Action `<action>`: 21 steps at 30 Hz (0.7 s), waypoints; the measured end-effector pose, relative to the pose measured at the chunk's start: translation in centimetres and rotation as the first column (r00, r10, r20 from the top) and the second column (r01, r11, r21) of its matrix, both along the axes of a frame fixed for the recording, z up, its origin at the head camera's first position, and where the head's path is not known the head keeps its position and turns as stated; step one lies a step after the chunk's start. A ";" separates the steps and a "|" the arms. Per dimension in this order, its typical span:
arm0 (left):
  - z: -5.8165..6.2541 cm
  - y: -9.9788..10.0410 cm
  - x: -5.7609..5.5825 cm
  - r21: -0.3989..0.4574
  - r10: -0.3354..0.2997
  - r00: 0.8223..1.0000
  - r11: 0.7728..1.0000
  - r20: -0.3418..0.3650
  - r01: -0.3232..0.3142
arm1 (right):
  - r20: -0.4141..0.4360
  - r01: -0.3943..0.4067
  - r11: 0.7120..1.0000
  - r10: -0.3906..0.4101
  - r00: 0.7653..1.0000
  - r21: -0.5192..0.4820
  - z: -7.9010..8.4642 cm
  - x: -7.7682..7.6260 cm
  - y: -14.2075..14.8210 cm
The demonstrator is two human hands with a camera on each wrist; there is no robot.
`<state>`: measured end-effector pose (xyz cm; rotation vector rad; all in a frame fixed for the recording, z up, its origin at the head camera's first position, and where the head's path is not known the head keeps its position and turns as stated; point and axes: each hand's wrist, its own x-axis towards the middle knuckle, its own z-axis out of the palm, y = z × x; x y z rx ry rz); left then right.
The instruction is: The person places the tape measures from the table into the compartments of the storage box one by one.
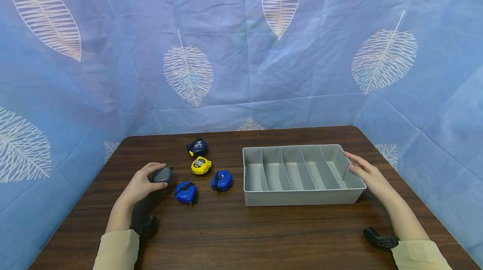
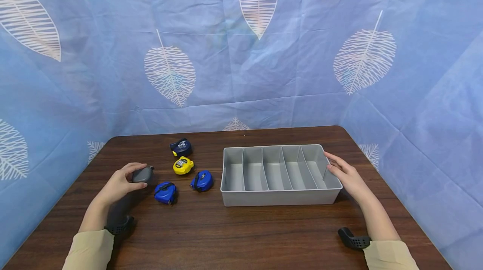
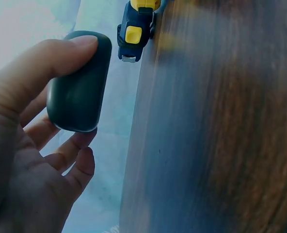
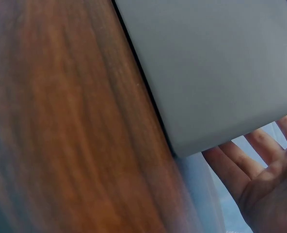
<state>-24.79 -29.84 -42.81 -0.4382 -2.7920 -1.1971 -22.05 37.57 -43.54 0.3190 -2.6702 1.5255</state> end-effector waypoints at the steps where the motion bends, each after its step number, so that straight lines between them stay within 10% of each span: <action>1: 0.0 0.0 0.0 0.003 0.003 1.000 1.000 -0.005 -0.003 | 0.000 0.000 1.000 0.000 1.000 0.000 0.0 0.0 0.0; 21: 0.6 0.6 0.0 0.021 0.038 0.997 0.999 -0.063 -0.037 | -0.001 -0.006 1.000 0.006 1.000 -0.014 -0.1 0.0 0.0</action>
